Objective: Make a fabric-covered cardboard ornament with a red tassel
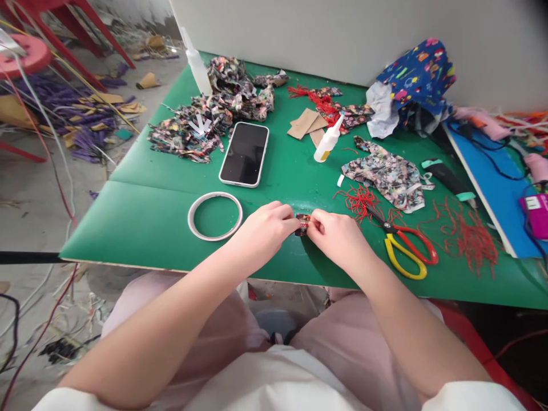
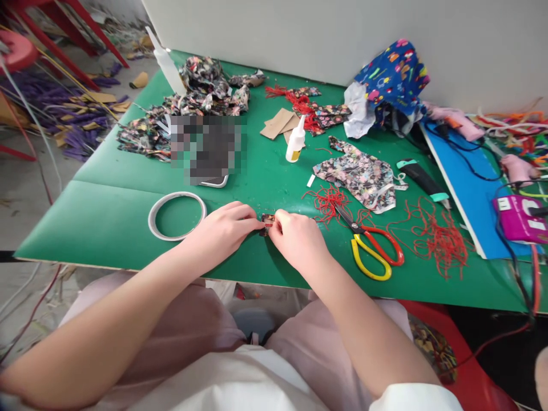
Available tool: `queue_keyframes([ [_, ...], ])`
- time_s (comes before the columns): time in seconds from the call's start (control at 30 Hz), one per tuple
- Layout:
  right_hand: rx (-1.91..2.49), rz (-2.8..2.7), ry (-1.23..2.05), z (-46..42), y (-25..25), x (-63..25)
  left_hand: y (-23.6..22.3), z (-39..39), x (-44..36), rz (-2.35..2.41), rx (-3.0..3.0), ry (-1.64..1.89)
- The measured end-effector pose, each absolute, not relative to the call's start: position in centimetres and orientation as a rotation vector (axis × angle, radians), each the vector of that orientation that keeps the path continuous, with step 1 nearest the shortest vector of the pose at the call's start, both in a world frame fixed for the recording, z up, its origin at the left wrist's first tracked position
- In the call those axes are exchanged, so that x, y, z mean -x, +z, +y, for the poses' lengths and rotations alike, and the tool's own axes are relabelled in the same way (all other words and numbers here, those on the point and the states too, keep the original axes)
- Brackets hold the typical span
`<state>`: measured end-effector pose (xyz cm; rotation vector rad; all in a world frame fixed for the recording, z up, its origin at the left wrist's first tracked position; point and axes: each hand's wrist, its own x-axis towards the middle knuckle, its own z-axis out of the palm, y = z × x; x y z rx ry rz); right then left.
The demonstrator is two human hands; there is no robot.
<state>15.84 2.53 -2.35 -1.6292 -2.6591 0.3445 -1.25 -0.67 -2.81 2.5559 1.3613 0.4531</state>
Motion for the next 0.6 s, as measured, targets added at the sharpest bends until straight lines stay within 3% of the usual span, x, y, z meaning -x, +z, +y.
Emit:
queue_keyframes([
  [0.37, 1.599, -2.566, 0.657, 3.07, -2.19, -16.57, -3.03, -0.65, 1.33, 1.362, -2.552, 0.457],
  [0.6, 1.586, -2.584, 0.544, 2.93, -2.36, -16.31, -3.11, -0.67, 1.33, 1.352, -2.567, 0.465],
])
